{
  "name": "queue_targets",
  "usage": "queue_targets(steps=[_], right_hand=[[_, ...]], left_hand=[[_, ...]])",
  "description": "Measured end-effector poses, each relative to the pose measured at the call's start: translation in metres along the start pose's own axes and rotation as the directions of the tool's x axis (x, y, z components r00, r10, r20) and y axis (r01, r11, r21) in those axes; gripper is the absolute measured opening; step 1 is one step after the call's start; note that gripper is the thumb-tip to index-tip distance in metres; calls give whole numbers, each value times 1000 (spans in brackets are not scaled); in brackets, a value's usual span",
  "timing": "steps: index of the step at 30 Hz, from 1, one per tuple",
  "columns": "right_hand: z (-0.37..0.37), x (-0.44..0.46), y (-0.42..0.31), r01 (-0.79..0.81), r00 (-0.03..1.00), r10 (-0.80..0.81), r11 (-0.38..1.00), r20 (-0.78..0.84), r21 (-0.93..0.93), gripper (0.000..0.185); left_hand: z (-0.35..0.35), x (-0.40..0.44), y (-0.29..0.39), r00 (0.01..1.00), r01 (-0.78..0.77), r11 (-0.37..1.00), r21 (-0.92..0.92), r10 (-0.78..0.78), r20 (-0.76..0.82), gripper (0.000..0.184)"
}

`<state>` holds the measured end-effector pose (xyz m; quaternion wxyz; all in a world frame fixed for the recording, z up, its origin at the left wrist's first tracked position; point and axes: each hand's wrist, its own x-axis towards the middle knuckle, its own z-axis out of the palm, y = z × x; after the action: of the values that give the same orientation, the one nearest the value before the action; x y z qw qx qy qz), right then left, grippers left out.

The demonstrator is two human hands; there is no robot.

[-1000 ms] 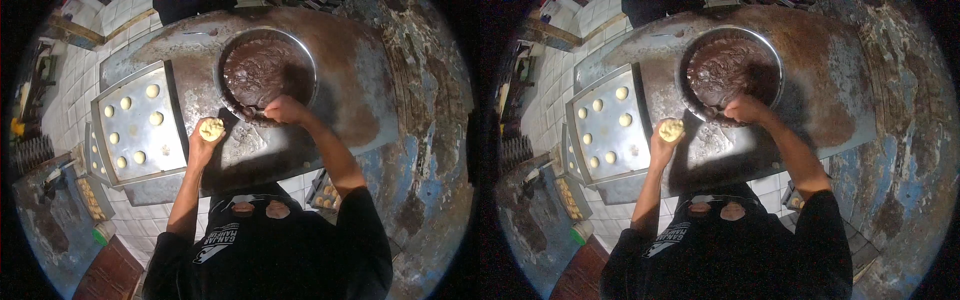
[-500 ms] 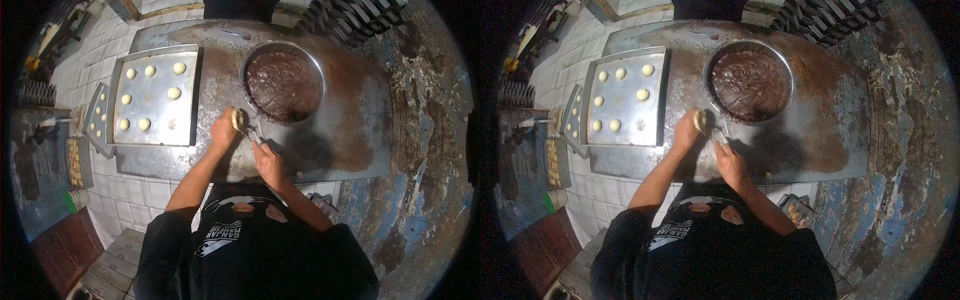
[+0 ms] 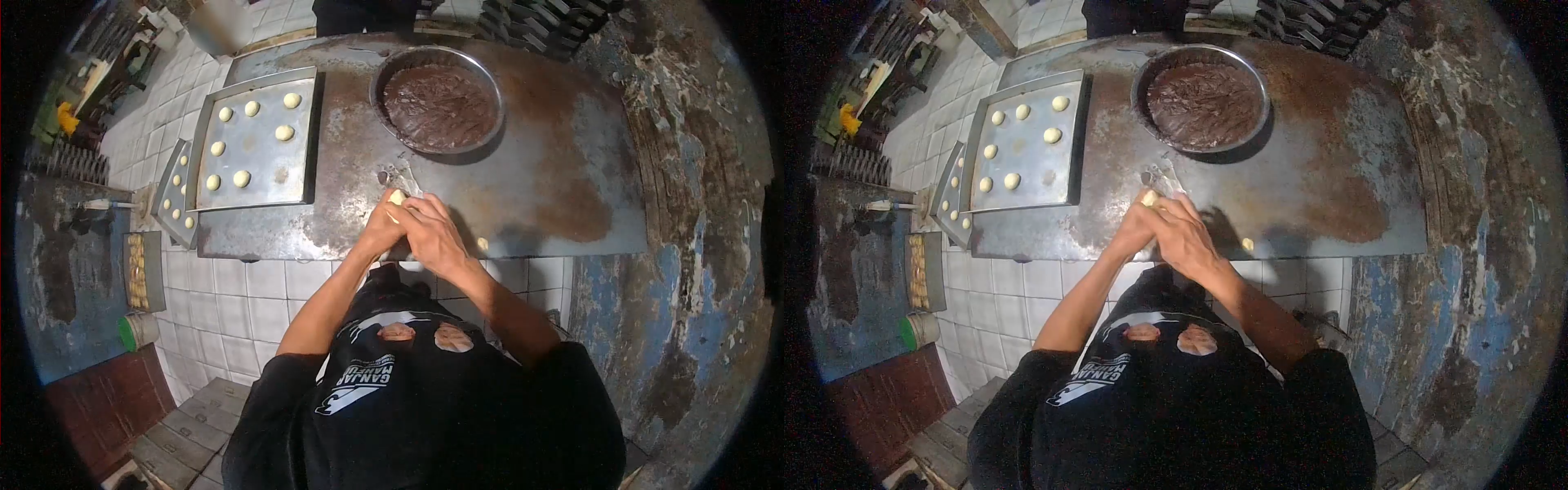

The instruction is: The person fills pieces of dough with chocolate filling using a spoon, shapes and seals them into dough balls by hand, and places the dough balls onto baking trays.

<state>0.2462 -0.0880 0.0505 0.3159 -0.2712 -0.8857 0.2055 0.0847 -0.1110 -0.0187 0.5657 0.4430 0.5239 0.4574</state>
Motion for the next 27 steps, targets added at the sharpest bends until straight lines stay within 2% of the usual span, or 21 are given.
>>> queue_targets(steps=[1, 3, 4, 6, 8, 10, 12, 13, 14, 15, 16, 17, 18, 19, 20, 22, 23, 24, 25, 26, 27], right_hand=[[-8, -13, -6, -84, 994, 87, 996, -66, 42, 43], [-18, -27, -13, -146, 979, 158, 985, -130, 95, 41], [-22, -33, -16, -198, 959, 232, 959, -160, 203, 41], [-29, -46, -22, -286, 896, 395, 863, -203, 416, 40], [-29, -58, -27, -220, 915, 305, 927, -266, 305, 37], [-29, -67, -32, -411, 840, 494, 850, -227, 330, 39], [-26, -71, -32, -308, 856, 409, 895, -316, 323, 45], [-23, -73, -33, -383, 741, 648, 623, -176, 682, 45], [-19, -76, -32, -371, 615, 786, 223, 59, 901, 46], [-15, -80, -25, -227, 647, 762, 180, 10, 957, 50], [-23, -79, -21, -219, 651, 759, 177, 8, 960, 50], [-33, -79, -15, -251, 713, 682, 27, 166, 968, 52], [-42, -77, -11, -297, 761, 570, -122, 311, 947, 54], [-52, -70, -14, -407, 800, 527, 128, 286, 904, 52], [-56, -65, -23, -401, 806, 514, 113, 292, 909, 52], [-77, -48, -63, -450, 893, 371, 710, 256, 542, 48], [-70, -45, -73, -338, 941, 269, 797, 206, 501, 44], [-58, -45, -71, -337, 941, 263, 789, 213, 514, 44], [-46, -41, -70, -264, 961, 242, 656, 134, 708, 48], [-34, -37, -71, -166, 959, 282, 429, 42, 888, 54], [-28, -31, -76, -11, 947, 319, 183, -49, 983, 60]], left_hand=[[8, -9, 9, 999, 39, 979, -201, -40, -4, 52], [21, -26, 36, 998, 62, 966, -250, -65, -5, 51], [29, -35, 44, 994, 104, 948, -301, -107, 6, 50], [41, -45, 43, 999, 34, 958, -286, -30, 18, 51], [52, -59, 57, 989, 143, 946, -290, -124, 84, 44], [73, -67, 59, 998, 59, 920, -388, -64, -1, 35], [83, -75, 67, 972, -162, 962, -219, 117, -204, 33], [85, -80, 75, 966, -169, 980, -105, 144, -216, 37], [84, -82, 72, 966, -169, 981, -96, 146, -216, 37], [81, -80, 68, 935, -299, 945, 134, 318, -154, 39], [79, -82, 77, 883, -421, 838, 347, 466, -55, 42], [74, -93, 86, 966, -254, 943, 214, 259, 7, 48], [74, -102, 98, 966, -252, 941, 227, 258, 3, 48], [73, -109, 109, 970, -234, 898, 374, 240, 31, 50], [66, -112, 110, 986, -159, 887, 434, 162, 31, 50], [52, -117, 115, 1000, -19, 831, 556, 4, 29, 51], [43, -118, 106, 990, -143, 819, 556, 112, 89, 47], [37, -121, 107, 964, -267, 793, 547, 222, 149, 42], [27, -128, 108, 966, -258, 855, 451, 220, 137, 36], [22, -132, 107, 970, -244, 856, 456, 214, 116, 36], [15, -137, 107, 935, -316, 703, 637, 343, 86, 36]])
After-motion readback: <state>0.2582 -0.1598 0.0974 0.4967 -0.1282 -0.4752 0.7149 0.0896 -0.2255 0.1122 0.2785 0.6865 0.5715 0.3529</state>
